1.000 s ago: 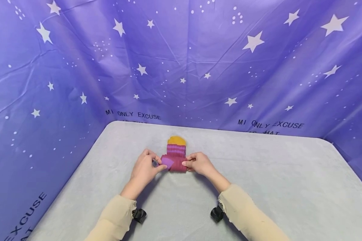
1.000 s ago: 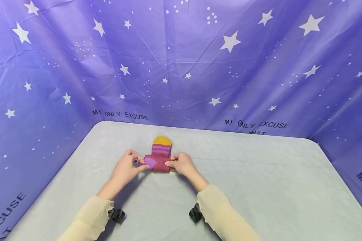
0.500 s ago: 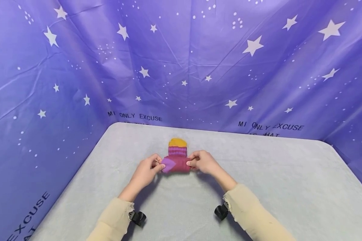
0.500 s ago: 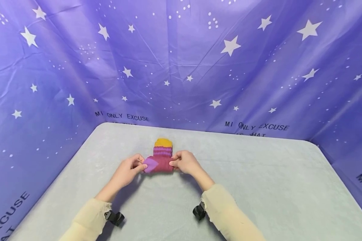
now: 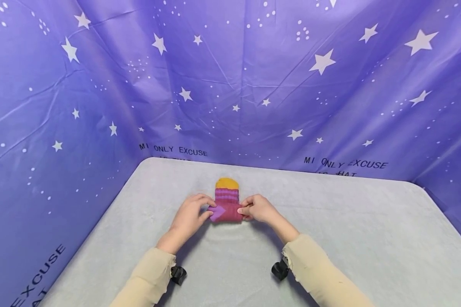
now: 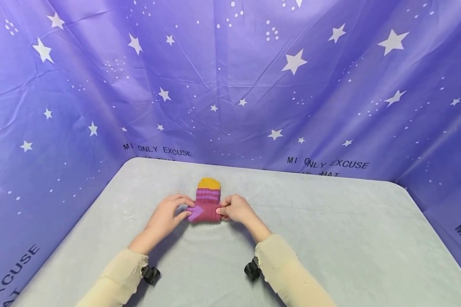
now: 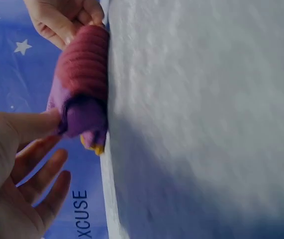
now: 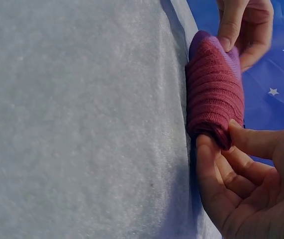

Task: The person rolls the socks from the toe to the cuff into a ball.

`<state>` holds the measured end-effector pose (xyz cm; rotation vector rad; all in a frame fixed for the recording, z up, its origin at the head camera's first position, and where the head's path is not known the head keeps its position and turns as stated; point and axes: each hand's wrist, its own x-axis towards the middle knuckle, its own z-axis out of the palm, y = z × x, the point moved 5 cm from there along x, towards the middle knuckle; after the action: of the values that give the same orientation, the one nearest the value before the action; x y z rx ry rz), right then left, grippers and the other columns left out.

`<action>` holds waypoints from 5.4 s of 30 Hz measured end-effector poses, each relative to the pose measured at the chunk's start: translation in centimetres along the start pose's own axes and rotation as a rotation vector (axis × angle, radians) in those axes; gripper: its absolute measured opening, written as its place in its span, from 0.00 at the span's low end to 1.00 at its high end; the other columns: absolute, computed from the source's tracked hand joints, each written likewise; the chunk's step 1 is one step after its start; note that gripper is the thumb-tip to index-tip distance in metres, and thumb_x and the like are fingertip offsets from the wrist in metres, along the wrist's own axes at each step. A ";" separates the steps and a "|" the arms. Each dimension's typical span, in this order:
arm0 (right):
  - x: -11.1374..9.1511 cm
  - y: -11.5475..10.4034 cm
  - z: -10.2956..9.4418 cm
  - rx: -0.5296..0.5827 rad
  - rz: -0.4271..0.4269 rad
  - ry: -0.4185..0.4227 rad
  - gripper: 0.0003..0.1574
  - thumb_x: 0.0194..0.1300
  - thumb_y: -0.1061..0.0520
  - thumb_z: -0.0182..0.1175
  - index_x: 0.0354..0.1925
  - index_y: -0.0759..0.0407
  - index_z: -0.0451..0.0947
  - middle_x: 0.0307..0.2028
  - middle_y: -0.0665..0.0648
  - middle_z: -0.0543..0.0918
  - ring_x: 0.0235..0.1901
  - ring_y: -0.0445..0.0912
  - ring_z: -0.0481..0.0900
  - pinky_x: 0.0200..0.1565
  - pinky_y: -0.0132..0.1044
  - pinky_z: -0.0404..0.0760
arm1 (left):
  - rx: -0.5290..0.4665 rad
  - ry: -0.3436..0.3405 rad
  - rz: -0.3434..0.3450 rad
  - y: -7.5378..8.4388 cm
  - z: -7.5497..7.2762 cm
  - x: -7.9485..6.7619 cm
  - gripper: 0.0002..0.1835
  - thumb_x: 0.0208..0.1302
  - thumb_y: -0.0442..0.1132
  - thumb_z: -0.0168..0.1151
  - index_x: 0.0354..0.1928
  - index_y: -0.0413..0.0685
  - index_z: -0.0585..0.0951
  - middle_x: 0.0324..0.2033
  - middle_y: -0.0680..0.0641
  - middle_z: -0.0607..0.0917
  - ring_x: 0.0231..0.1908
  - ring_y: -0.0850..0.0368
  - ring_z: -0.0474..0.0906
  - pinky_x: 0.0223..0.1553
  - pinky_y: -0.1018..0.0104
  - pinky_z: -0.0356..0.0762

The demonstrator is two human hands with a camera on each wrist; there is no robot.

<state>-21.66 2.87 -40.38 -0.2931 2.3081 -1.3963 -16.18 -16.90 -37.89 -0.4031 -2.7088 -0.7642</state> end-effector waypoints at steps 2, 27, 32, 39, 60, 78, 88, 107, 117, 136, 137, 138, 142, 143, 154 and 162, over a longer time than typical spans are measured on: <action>0.0 0.0 0.0 -0.008 -0.001 0.022 0.09 0.63 0.65 0.65 0.38 0.73 0.81 0.26 0.60 0.86 0.22 0.40 0.82 0.32 0.35 0.86 | 0.023 -0.035 0.018 -0.2 0.1 -0.1 0.11 0.54 0.37 0.74 0.41 0.50 0.88 0.49 0.49 0.87 0.54 0.47 0.81 0.62 0.52 0.75; -1.8 -1.7 0.4 -0.552 -0.528 0.093 0.24 0.48 0.56 0.78 0.44 0.56 0.83 0.43 0.51 0.87 0.45 0.45 0.84 0.55 0.44 0.82 | -0.040 -0.228 0.016 -2.0 1.1 0.5 0.13 0.56 0.34 0.71 0.45 0.49 0.89 0.46 0.49 0.90 0.51 0.48 0.85 0.58 0.54 0.80; -1.5 -1.6 0.7 -0.574 -0.516 0.097 0.28 0.46 0.54 0.80 0.45 0.57 0.80 0.43 0.52 0.85 0.43 0.45 0.82 0.52 0.43 0.82 | -0.066 -0.225 -0.047 -2.3 1.1 1.1 0.10 0.57 0.32 0.70 0.41 0.49 0.90 0.42 0.48 0.91 0.44 0.51 0.87 0.51 0.57 0.83; -0.8 -1.8 1.0 -0.630 -0.524 0.148 0.25 0.48 0.59 0.77 0.44 0.58 0.77 0.43 0.54 0.83 0.44 0.49 0.82 0.52 0.44 0.82 | -0.153 -0.243 -0.114 -2.7 0.8 1.9 0.05 0.59 0.35 0.69 0.37 0.48 0.90 0.37 0.49 0.91 0.38 0.56 0.84 0.49 0.56 0.81; -0.4 0.6 -0.8 -0.080 -0.213 0.084 0.14 0.62 0.60 0.66 0.43 0.69 0.83 0.34 0.59 0.86 0.31 0.38 0.77 0.38 0.30 0.80 | -0.621 -0.330 -0.422 -3.2 2.7 1.3 0.10 0.68 0.31 0.57 0.38 0.27 0.81 0.29 0.39 0.87 0.29 0.53 0.88 0.34 0.62 0.87; 1.7 0.5 -0.5 0.255 0.098 0.024 0.14 0.67 0.66 0.61 0.47 0.78 0.76 0.32 0.56 0.78 0.23 0.38 0.79 0.34 0.33 0.87 | 0.012 -0.025 0.018 1.8 0.5 1.7 0.10 0.59 0.32 0.68 0.43 0.49 0.84 0.49 0.48 0.86 0.56 0.47 0.79 0.63 0.52 0.74; 0.9 -0.7 -0.9 -0.006 -0.149 0.210 0.12 0.61 0.64 0.68 0.44 0.66 0.81 0.38 0.60 0.83 0.35 0.46 0.84 0.42 0.39 0.87 | 0.144 -0.136 -0.001 1.9 1.6 2.6 0.14 0.58 0.40 0.73 0.47 0.52 0.87 0.46 0.48 0.90 0.49 0.48 0.85 0.53 0.54 0.82; 1.3 -2.6 0.0 -0.625 -0.422 0.315 0.29 0.42 0.65 0.76 0.46 0.62 0.78 0.42 0.60 0.84 0.43 0.54 0.81 0.48 0.50 0.81 | -0.070 -0.356 -0.209 -0.2 2.4 8.3 0.06 0.59 0.37 0.71 0.39 0.49 0.88 0.38 0.49 0.91 0.41 0.55 0.85 0.49 0.59 0.79; 1.6 -3.0 -1.5 -0.506 -0.424 0.214 0.24 0.47 0.59 0.72 0.45 0.56 0.80 0.39 0.54 0.86 0.36 0.44 0.80 0.39 0.38 0.78 | 0.032 -0.381 -0.045 2.6 0.5 7.8 0.11 0.60 0.33 0.67 0.45 0.47 0.87 0.42 0.48 0.90 0.41 0.57 0.82 0.46 0.61 0.79; -4.0 -3.2 -6.6 -0.024 -0.416 0.145 0.25 0.59 0.59 0.70 0.53 0.67 0.77 0.44 0.67 0.85 0.37 0.48 0.84 0.41 0.33 0.83 | -0.557 -0.079 -0.132 4.7 1.1 6.6 0.27 0.56 0.39 0.73 0.59 0.42 0.78 0.46 0.40 0.87 0.43 0.51 0.84 0.45 0.60 0.84; -4.2 -3.2 -6.7 -0.018 -0.418 0.138 0.23 0.59 0.60 0.70 0.52 0.67 0.77 0.44 0.67 0.85 0.37 0.46 0.83 0.41 0.32 0.82 | -0.620 -0.078 -0.151 4.5 1.1 6.6 0.27 0.57 0.38 0.72 0.59 0.40 0.77 0.47 0.38 0.86 0.45 0.50 0.85 0.47 0.59 0.85; -4.4 -3.1 -6.8 -0.013 -0.424 0.134 0.21 0.60 0.60 0.69 0.50 0.68 0.78 0.43 0.67 0.85 0.36 0.45 0.83 0.40 0.31 0.82 | -0.679 -0.085 -0.172 4.3 1.1 6.5 0.27 0.58 0.37 0.71 0.60 0.39 0.76 0.49 0.37 0.86 0.46 0.50 0.85 0.48 0.59 0.85; -4.9 -3.4 -7.2 0.058 -0.429 0.131 0.14 0.63 0.62 0.66 0.44 0.70 0.79 0.38 0.64 0.86 0.33 0.40 0.81 0.38 0.30 0.82 | -0.864 -0.157 -0.235 4.4 1.6 6.2 0.28 0.61 0.36 0.67 0.63 0.38 0.73 0.53 0.33 0.84 0.47 0.54 0.85 0.52 0.61 0.83; -5.0 -3.5 -7.4 0.081 -0.430 0.125 0.13 0.64 0.62 0.65 0.44 0.71 0.79 0.36 0.62 0.86 0.32 0.40 0.80 0.38 0.30 0.82 | -0.905 -0.179 -0.248 4.4 1.8 6.2 0.27 0.61 0.36 0.67 0.62 0.38 0.72 0.53 0.34 0.84 0.46 0.55 0.84 0.51 0.62 0.83; -5.6 -2.7 -7.5 0.258 -0.352 0.044 0.12 0.66 0.64 0.62 0.46 0.69 0.77 0.34 0.44 0.84 0.35 0.37 0.82 0.42 0.30 0.84 | -1.348 -0.333 -0.225 5.7 3.4 5.4 0.30 0.64 0.28 0.54 0.68 0.29 0.63 0.44 0.53 0.84 0.43 0.62 0.82 0.47 0.70 0.83; -5.6 -2.2 -7.0 0.325 -0.399 0.129 0.11 0.63 0.68 0.63 0.45 0.69 0.77 0.35 0.38 0.86 0.35 0.36 0.85 0.41 0.29 0.85 | -1.255 -0.246 -0.242 6.0 3.4 5.2 0.27 0.70 0.31 0.52 0.70 0.35 0.63 0.52 0.44 0.81 0.46 0.63 0.80 0.51 0.70 0.81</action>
<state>-19.96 9.50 -34.22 -0.6009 2.1489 -2.0084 -19.61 -9.16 -36.10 -0.4125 -2.1087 -2.5636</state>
